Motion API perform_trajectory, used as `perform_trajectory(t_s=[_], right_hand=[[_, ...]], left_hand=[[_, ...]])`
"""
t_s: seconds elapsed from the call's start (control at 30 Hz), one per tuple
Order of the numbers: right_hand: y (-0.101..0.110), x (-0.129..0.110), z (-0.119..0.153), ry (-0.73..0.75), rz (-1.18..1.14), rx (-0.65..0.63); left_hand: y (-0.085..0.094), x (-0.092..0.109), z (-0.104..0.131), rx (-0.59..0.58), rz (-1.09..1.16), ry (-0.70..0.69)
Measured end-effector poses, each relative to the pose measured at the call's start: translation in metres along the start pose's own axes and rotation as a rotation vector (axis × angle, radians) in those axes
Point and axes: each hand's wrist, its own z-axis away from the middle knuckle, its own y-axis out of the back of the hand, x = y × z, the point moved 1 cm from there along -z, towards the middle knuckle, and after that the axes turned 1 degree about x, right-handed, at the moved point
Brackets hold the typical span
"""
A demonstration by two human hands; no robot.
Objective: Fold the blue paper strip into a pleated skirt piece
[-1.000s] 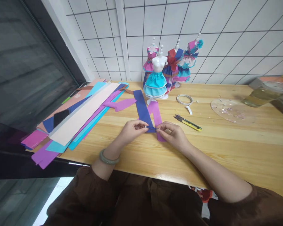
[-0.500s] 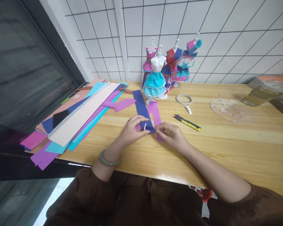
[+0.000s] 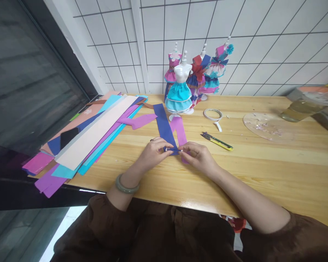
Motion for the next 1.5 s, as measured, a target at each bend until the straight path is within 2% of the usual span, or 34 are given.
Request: perform_trajectory(t_s=[0.2, 0.37, 0.57, 0.77, 1.0, 1.1, 1.3, 1.5], right_hand=[[0.002, 0.001, -0.001, 0.014, 0.000, 0.005], [0.003, 0.001, -0.002, 0.015, -0.009, -0.007], [0.002, 0.000, -0.001, -0.001, 0.011, -0.028], [0.000, 0.003, 0.000, -0.095, -0.070, -0.010], [0.000, 0.002, 0.000, -0.212, -0.258, 0.049], [0.000, 0.003, 0.000, -0.219, -0.283, 0.035], [0.001, 0.004, 0.001, -0.171, -0.195, 0.006], [0.000, 0.005, 0.001, -0.205, -0.288, 0.000]], left_hand=[[0.001, -0.001, 0.000, -0.031, 0.002, 0.069], [0.001, -0.001, 0.000, -0.049, 0.010, 0.076], [0.001, 0.001, 0.000, -0.033, 0.049, 0.118], [-0.001, -0.005, 0.003, -0.044, 0.187, 0.282], [-0.004, -0.012, 0.005, -0.052, 0.494, 0.520], [-0.003, -0.010, 0.003, -0.045, 0.566, 0.549], [0.000, -0.007, 0.002, -0.044, 0.608, 0.581], [0.001, -0.009, 0.003, -0.086, 0.662, 0.600]])
